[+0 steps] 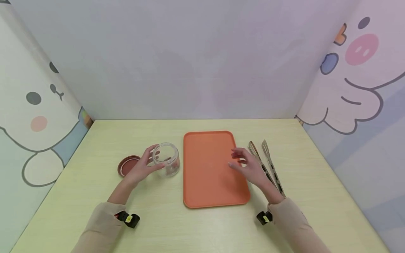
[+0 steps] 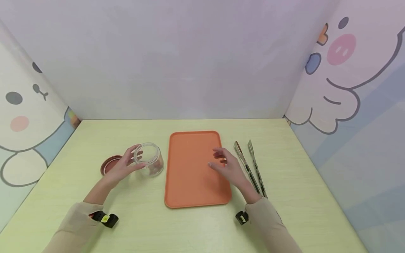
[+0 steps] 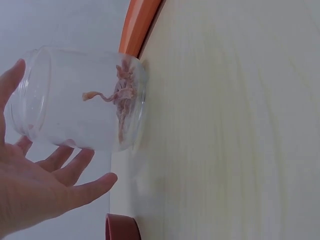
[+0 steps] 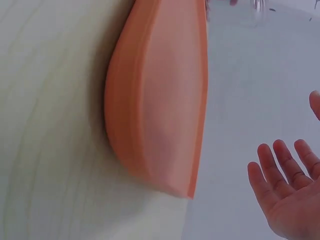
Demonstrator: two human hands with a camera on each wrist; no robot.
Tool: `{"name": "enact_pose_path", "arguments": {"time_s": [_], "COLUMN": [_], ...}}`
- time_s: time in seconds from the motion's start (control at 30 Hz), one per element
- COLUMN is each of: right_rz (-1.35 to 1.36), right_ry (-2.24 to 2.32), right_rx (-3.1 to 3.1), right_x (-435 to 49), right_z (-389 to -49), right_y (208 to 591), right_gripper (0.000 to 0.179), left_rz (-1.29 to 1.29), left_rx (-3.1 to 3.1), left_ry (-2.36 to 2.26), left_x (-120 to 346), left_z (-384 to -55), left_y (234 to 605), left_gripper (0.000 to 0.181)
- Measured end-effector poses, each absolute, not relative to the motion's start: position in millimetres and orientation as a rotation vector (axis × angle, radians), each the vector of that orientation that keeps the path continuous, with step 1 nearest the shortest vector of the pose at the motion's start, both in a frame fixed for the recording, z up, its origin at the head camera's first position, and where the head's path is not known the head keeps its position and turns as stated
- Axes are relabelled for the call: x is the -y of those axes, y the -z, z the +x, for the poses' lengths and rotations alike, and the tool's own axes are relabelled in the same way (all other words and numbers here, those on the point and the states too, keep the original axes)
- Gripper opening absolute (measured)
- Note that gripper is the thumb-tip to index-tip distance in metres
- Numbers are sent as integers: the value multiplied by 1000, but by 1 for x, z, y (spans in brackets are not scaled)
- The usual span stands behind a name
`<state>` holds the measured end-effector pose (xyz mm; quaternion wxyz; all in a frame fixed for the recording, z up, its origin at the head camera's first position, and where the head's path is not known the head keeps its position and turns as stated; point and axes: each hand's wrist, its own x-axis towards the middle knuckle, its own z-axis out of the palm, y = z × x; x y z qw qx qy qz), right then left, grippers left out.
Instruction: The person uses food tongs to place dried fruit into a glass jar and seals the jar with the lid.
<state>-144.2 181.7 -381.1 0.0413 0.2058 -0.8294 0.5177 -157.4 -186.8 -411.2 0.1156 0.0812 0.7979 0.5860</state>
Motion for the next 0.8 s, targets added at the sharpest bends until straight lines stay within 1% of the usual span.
{"name": "enact_pose_path", "arguments": {"time_s": [0.3,0.8], "right_rz": [688,694], "right_ry": [-1842,-1937], "right_rx": [2520,2602], "right_x": [-146,-99], "right_z": [-146,-159], "right_y": [386,388], "right_gripper": [44,46], "left_rz": [245,262], "left_rx": [-2341,-2310], "left_ry": [-1725,-1740], "left_x": [191,195], "left_z": [-157,-157], "left_y": [411,410], "left_gripper": [74,72]}}
